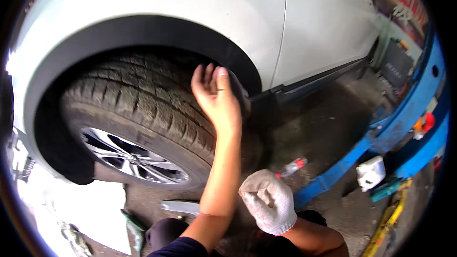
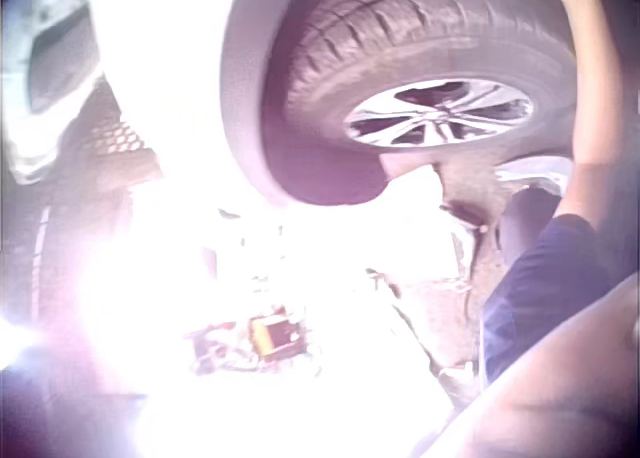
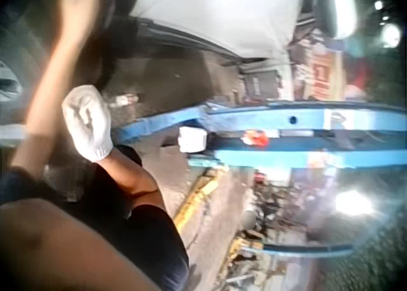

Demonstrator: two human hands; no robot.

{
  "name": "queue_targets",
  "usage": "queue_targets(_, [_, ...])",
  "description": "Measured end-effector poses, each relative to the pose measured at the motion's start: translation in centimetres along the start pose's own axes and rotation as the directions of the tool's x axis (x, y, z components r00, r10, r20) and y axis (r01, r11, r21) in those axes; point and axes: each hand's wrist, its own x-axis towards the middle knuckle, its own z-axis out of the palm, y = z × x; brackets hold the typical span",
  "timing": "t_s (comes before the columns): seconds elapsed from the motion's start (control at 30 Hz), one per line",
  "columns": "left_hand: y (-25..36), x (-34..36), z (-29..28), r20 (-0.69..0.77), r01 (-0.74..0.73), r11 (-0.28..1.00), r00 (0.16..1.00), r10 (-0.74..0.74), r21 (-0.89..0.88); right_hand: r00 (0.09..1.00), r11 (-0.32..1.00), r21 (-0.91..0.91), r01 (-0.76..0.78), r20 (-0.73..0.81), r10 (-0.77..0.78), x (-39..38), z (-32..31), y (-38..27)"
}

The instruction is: The person adjusts the wheel arch liner of a white car, then enters the vehicle to start the engine and turn the steering wheel. After exiting, the person picks up a plastic wheel arch liner and a screwdriver from the floor and attempts to install the liner onto the car's wheel well.

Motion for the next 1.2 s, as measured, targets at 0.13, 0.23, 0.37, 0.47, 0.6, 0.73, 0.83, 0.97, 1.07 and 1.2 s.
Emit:
queue_targets(0.13, [4.1,3.3,0.7,-0.042,-0.023,0.997,0.999,0.02,-0.072,0.973,0.968,-0.104,-0.229,-0.045,0.226,-0.2,-1.0,5.5])
queue_targets(0.23, [7.3,6.1,1.2,-0.106,0.008,1.0,0.994,-0.007,0.005,0.96,0.952,0.148,-0.267,-0.051,0.277,3.2,-0.4,7.4])
queue_targets(0.37, [9.5,7.9,1.5,-0.041,0.017,0.975,0.999,-0.008,0.223,0.955,0.932,0.279,-0.233,-0.117,0.274,5.7,1.8,9.9])
queue_targets(0.47, [9.3,7.9,0.9,-0.029,0.072,0.958,0.997,-0.067,0.276,0.962,0.948,0.232,-0.217,-0.115,0.249,6.4,3.0,10.8])
queue_targets(0.6, [9.2,9.0,-0.7,0.052,-0.01,0.962,0.999,-0.005,0.272,0.974,0.97,0.199,-0.14,-0.146,0.171,7.8,3.2,11.0])
queue_targets(0.73, [8.9,9.4,-1.0,0.068,-0.049,0.934,0.997,0.027,0.354,0.962,0.942,0.29,-0.169,-0.16,0.222,8.1,3.3,11.8])
queue_targets(0.83, [9.6,8.7,-0.2,0.01,0.018,0.906,1.0,-0.024,0.423,0.957,0.936,0.325,-0.136,-0.202,0.209,8.6,3.4,12.5])
queue_targets(0.97, [9.6,9.1,-1.8,0.016,0.002,0.941,1.0,-0.007,0.34,0.937,0.932,0.32,-0.167,-0.243,0.251,8.6,4.7,12.7])
queue_targets(1.07, [9.6,8.7,-1.3,0.058,-0.014,0.953,0.998,-0.004,0.303,0.937,0.943,0.306,-0.132,-0.272,0.22,8.7,4.6,13.1])
queue_targets(1.2, [10.4,8.9,-1.2,0.118,-0.016,0.893,0.992,-0.042,0.45,0.917,0.975,0.197,-0.101,-0.362,0.168,8.6,4.5,13.7])
